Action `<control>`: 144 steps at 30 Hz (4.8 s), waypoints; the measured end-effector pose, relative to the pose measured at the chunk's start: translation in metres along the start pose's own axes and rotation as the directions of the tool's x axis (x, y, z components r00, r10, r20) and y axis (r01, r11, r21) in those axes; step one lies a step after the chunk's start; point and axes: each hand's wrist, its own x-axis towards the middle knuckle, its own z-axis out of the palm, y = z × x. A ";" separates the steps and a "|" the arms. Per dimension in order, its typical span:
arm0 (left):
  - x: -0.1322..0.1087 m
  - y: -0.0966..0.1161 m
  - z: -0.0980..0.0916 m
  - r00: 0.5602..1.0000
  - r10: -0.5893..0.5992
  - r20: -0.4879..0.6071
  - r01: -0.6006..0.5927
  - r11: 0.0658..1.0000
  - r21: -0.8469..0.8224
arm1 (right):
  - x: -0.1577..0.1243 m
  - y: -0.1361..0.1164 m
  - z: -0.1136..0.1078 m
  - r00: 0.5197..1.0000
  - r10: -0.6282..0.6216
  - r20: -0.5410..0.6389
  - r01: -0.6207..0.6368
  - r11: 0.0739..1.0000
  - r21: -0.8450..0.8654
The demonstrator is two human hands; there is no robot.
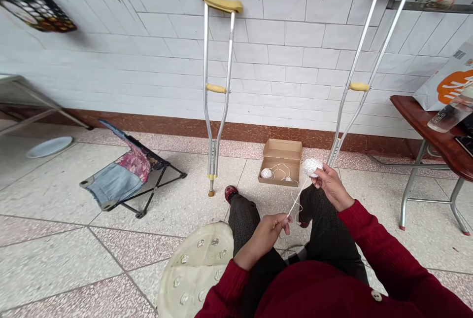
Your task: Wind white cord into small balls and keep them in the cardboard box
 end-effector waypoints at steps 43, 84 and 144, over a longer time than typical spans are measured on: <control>-0.023 0.059 -0.017 0.998 -0.030 0.060 0.032 0.999 -0.035 | -0.014 0.081 -0.035 0.959 -0.111 0.260 0.269 0.637 -0.723; 0.015 0.014 0.016 0.996 -0.045 -0.077 0.024 0.965 -0.260 | -0.069 0.043 -0.008 0.863 0.253 0.438 -0.281 0.960 0.000; -0.003 0.004 0.039 0.994 -0.070 -0.082 0.069 0.997 -0.017 | -0.048 0.036 -0.001 0.930 0.220 0.296 -0.245 0.968 0.052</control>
